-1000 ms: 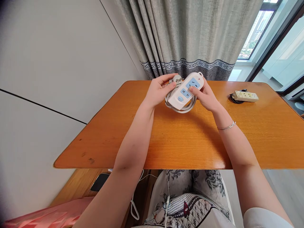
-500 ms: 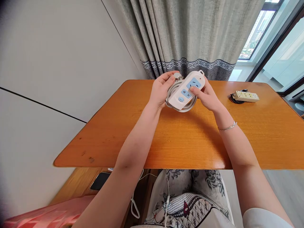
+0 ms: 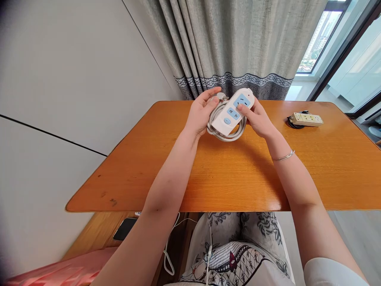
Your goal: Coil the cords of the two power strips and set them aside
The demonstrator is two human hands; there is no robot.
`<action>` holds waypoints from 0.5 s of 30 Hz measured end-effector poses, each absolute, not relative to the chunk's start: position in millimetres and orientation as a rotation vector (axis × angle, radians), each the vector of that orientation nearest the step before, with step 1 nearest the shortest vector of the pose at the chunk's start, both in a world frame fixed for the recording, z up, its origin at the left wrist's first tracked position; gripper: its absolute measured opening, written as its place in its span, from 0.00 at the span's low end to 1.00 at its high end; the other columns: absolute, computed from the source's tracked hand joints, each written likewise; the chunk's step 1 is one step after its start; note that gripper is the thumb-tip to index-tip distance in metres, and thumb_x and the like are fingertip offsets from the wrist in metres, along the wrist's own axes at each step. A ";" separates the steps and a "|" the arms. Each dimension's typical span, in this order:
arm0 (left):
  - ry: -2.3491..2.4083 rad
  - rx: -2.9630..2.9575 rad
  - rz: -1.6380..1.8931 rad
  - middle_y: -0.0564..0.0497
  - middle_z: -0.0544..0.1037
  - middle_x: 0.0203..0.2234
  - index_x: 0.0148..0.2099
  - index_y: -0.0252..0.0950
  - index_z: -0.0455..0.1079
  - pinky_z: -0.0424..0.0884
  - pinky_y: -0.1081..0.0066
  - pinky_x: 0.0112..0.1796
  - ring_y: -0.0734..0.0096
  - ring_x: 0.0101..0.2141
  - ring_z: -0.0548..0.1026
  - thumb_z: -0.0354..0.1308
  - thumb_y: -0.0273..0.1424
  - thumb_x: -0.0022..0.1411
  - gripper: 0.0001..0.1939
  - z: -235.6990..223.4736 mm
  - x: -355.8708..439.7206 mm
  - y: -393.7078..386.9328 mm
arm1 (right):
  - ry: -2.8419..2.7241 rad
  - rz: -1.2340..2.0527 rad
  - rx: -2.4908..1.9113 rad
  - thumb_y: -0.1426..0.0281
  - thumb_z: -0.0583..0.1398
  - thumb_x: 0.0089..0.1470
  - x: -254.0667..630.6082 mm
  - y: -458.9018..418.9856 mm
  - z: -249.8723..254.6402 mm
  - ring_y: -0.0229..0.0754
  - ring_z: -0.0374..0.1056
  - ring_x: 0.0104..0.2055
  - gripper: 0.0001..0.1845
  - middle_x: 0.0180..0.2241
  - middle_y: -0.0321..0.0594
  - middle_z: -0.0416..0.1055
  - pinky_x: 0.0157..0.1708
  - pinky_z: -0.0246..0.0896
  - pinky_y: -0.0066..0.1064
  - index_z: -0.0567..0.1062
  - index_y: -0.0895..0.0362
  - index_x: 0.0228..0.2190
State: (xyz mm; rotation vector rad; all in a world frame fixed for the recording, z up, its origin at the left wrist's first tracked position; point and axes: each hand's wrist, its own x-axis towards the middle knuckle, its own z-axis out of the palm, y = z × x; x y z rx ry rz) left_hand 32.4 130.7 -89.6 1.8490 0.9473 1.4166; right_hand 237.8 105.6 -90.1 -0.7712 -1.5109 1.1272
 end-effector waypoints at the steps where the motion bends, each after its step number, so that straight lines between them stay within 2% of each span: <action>1: 0.957 1.835 1.406 0.44 0.78 0.57 0.66 0.43 0.68 0.73 0.57 0.57 0.56 0.60 0.76 0.52 0.54 0.72 0.30 -90.1 30.7 133.2 | -1.502 1.125 -0.771 0.37 0.70 0.43 237.5 106.4 -91.2 0.50 0.77 0.49 0.38 0.45 0.38 0.78 0.41 0.80 0.40 0.71 0.48 0.46; 6: 0.971 1.698 1.288 0.43 0.77 0.57 0.66 0.38 0.67 0.74 0.59 0.56 0.61 0.58 0.77 0.42 0.50 0.77 0.29 -91.2 32.7 136.2 | -1.437 1.129 -0.773 0.37 0.69 0.44 235.7 110.9 -97.8 0.50 0.78 0.48 0.37 0.45 0.39 0.78 0.40 0.80 0.41 0.69 0.48 0.45; 10: 1.009 1.646 1.229 0.43 0.79 0.55 0.63 0.36 0.68 0.74 0.62 0.55 0.62 0.55 0.78 0.46 0.49 0.76 0.27 -91.7 41.1 130.5 | -1.427 1.158 -0.787 0.38 0.69 0.46 236.1 113.7 -100.4 0.50 0.78 0.48 0.36 0.45 0.39 0.79 0.40 0.80 0.40 0.69 0.48 0.46; 15: 1.146 1.671 1.277 0.41 0.77 0.59 0.62 0.36 0.68 0.71 0.65 0.57 0.62 0.58 0.76 0.53 0.42 0.74 0.21 -98.0 50.4 126.6 | -1.400 1.264 -0.829 0.40 0.71 0.44 240.4 119.3 -105.4 0.51 0.79 0.45 0.37 0.42 0.39 0.80 0.38 0.81 0.43 0.68 0.49 0.45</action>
